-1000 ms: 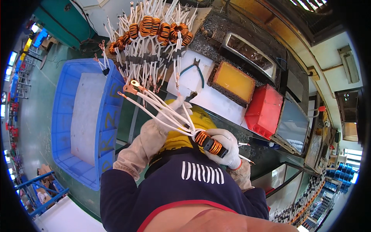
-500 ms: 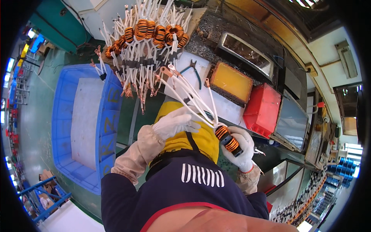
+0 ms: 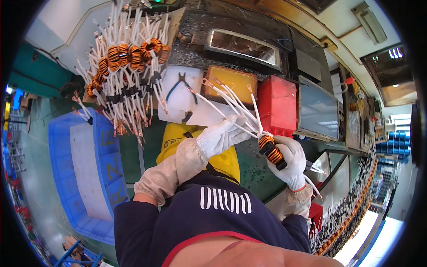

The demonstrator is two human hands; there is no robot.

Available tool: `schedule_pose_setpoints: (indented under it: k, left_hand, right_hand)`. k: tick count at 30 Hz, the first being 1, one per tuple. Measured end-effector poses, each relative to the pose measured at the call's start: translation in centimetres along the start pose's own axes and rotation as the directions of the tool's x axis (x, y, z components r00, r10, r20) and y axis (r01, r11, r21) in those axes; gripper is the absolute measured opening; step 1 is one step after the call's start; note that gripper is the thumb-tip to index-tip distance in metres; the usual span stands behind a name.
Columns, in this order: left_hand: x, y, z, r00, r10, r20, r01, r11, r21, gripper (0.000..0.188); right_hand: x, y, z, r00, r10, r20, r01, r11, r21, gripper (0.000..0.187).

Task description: The person repeatedly picks up bundles of white wires with orange coils, dips the coil ends into a rectangular container of yellow liquid, and places them into a red plastic bin. The process is repeated for multiple bundles throughout the clip.

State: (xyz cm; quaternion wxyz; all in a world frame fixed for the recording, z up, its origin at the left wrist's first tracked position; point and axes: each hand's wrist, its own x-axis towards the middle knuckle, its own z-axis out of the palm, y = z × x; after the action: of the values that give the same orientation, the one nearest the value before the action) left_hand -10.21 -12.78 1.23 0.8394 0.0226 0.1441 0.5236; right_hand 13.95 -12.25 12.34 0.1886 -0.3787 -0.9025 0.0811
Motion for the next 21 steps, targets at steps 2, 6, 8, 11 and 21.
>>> schedule_pose_setpoints:
  k: [2, 6, 8, 11, 21]
  left_hand:
    - [1.1, -0.4, 0.6, 0.998, -0.062, -0.025, 0.061, 0.997, -0.054, 0.038]
    - [4.1, -1.5, -0.4, 0.992, -0.125, 0.027, 0.126, 0.990, -0.063, 0.039]
    - [5.1, -1.9, -0.7, 0.991, -0.136, 0.020, 0.137, 0.988, -0.075, 0.040]
    - [6.0, -1.9, -0.9, 0.987, -0.157, -0.025, 0.155, 0.985, -0.077, 0.041]
    - [7.5, -1.4, -3.0, 0.982, -0.184, -0.037, 0.178, 0.975, -0.132, 0.040]
  right_hand:
    - [-0.2, 0.6, -0.8, 1.000, 0.006, 0.024, -0.004, 0.998, -0.059, 0.043]
    - [0.7, 0.9, -2.5, 0.994, 0.007, 0.112, 0.011, 0.987, -0.160, 0.046]
    - [0.8, 1.4, -2.7, 0.989, 0.008, 0.149, 0.021, 0.981, -0.191, 0.047]
    - [1.0, 2.0, -2.6, 0.982, 0.035, 0.186, 0.005, 0.978, -0.210, 0.048]
    - [2.5, 2.7, -1.5, 0.966, 0.068, 0.249, -0.014, 0.977, -0.212, 0.045]
